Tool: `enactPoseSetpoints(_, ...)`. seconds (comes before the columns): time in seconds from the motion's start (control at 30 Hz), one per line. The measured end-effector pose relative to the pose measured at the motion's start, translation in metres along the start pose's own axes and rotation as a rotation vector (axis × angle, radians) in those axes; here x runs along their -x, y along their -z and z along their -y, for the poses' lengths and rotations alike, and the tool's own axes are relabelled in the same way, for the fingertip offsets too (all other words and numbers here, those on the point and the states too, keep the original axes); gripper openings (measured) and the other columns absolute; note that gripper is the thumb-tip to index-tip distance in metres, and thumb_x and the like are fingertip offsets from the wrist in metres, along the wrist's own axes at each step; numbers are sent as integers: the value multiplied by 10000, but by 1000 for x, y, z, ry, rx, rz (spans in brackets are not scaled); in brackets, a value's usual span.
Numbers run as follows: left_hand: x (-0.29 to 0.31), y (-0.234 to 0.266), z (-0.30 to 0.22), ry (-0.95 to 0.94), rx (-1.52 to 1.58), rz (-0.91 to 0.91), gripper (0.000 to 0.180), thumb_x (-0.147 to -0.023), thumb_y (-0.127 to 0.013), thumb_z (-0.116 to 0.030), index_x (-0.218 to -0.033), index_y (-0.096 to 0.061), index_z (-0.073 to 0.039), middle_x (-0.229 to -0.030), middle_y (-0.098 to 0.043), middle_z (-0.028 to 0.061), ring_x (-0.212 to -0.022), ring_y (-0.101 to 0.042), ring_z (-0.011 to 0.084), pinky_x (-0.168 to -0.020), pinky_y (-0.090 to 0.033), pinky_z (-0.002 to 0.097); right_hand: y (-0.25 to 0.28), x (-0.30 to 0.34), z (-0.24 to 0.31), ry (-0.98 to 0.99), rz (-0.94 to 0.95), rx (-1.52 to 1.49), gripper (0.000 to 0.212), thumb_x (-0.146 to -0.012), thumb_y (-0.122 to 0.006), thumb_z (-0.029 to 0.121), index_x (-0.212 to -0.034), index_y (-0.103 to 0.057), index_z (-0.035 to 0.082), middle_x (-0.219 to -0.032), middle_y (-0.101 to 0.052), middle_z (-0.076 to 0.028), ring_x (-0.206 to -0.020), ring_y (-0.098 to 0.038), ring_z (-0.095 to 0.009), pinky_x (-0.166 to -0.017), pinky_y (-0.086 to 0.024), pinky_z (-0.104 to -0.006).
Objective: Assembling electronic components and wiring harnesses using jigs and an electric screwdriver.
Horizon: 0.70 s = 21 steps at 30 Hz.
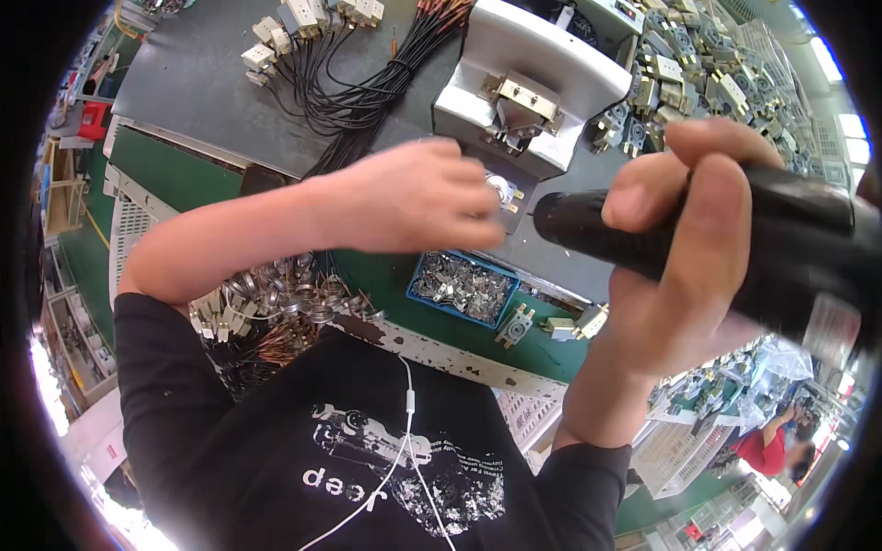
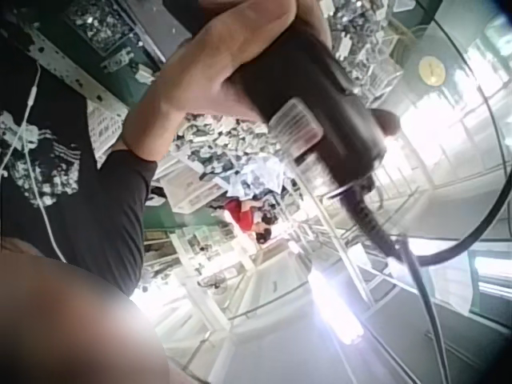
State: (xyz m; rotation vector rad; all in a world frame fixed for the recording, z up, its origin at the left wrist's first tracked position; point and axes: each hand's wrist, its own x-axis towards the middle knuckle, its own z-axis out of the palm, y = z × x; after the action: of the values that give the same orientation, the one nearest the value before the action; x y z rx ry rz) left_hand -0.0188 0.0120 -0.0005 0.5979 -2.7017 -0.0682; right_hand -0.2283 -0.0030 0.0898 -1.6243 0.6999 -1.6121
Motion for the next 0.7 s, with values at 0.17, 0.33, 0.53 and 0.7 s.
enactPoseSetpoints(0.17,3,-26,-30,-209,75,369,50,-812,-651,-185,-848,-660,-151,-849,-621,-33,-926,-609,155,-781,-463,322,2,3,0,-12,-24,65,261,-1018,-542,140,-1132,-569,-94,-786,-587,-128,-614,-516,-146,-598,-443,-284)
enactPoseSetpoints(0.33,0,-32,-31,-266,65,432,72,-828,-634,-219,-830,-652,-149,-847,-631,-34,-916,-608,156,-812,-452,314,14,-15,26,46,-38,-154,302,-1019,-538,197,-1143,-571,-77,-732,-482,-56,-646,-451,-135,-617,-404,-284)
enactPoseSetpoints(0.53,13,-41,-31,-203,95,204,63,-793,-641,-188,-775,-616,-133,-763,-606,-31,-838,-613,175,-802,-462,326,-22,-22,-25,198,-148,-85,290,-979,-627,86,-1216,-528,-47,-838,-639,-133,-633,-572,-166,-601,-486,-325)
enactPoseSetpoints(0.7,11,-40,-33,-188,158,186,79,-804,-631,-182,-798,-626,-103,-807,-602,13,-837,-625,202,-790,-480,343,-33,-26,-31,331,-136,-98,662,-977,-607,24,-1512,-236,143,-941,-674,-174,-606,-614,-171,-581,-542,-349)
